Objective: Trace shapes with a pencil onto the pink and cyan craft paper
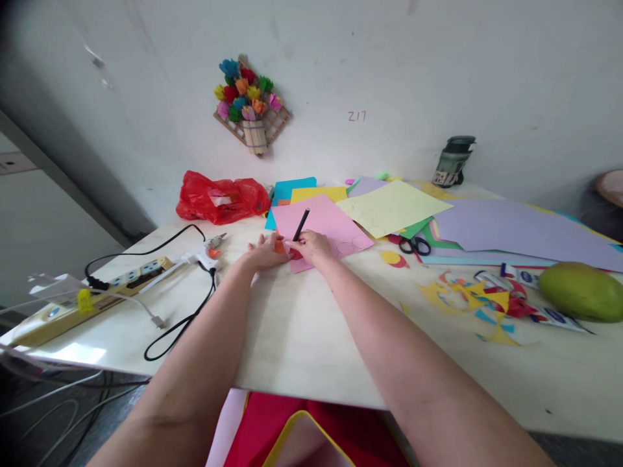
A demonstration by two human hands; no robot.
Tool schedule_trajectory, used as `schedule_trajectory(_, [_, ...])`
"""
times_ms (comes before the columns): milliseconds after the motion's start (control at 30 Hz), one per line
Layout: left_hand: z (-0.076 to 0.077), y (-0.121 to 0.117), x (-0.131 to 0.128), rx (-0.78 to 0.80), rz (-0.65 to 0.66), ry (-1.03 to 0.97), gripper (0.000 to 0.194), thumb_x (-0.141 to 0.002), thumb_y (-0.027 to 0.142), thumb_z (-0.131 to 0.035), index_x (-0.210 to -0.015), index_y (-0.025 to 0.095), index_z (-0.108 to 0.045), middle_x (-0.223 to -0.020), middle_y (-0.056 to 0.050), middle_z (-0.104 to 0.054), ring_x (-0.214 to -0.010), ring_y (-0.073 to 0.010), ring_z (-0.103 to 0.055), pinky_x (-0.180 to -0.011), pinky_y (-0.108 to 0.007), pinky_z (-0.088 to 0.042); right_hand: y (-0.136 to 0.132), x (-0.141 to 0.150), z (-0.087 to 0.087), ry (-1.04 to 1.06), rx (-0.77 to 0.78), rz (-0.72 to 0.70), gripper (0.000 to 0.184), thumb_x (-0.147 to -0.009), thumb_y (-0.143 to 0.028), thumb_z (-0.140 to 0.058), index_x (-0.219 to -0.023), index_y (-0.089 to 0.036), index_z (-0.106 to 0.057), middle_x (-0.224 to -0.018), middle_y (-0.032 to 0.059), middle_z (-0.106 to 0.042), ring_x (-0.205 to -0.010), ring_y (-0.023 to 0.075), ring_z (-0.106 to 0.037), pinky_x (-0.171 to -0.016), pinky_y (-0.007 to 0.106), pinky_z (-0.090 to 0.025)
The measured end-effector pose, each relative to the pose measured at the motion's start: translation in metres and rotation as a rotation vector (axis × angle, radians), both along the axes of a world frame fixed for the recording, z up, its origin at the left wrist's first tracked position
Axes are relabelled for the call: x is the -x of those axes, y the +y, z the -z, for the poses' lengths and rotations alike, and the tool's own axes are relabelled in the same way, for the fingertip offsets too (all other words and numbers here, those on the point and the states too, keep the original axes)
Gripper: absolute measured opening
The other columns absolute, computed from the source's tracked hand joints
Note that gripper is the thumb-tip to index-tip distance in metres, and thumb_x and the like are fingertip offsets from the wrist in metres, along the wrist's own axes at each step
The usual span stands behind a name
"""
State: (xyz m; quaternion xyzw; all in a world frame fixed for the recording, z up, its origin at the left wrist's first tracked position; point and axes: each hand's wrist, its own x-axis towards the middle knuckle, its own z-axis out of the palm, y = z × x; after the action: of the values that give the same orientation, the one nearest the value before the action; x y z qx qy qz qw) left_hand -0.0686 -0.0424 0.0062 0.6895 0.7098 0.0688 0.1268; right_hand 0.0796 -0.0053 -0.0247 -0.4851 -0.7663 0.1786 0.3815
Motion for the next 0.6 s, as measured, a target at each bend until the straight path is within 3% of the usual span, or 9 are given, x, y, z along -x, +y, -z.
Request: schedule_trajectory(600, [-0.0022,-0.0010,-0.0005,0.019,0.016,-0.013,0.077,-0.061,0.066,-0.048,-0.123,0.024,-0.031,-0.137,-0.012,-0.031,-0.131,-0.0311,0.000,-0.100,-0.055,-0.006,0.0005,0.0000,-0.0006,-0.002,0.000,0.018,0.031,-0.069,-0.049,-0.057,-0.080,-0.022,-0.067,-0.080,0.0023,-0.068,-0.071,0.0131,-0.060,-0.061,0.021,-0.043])
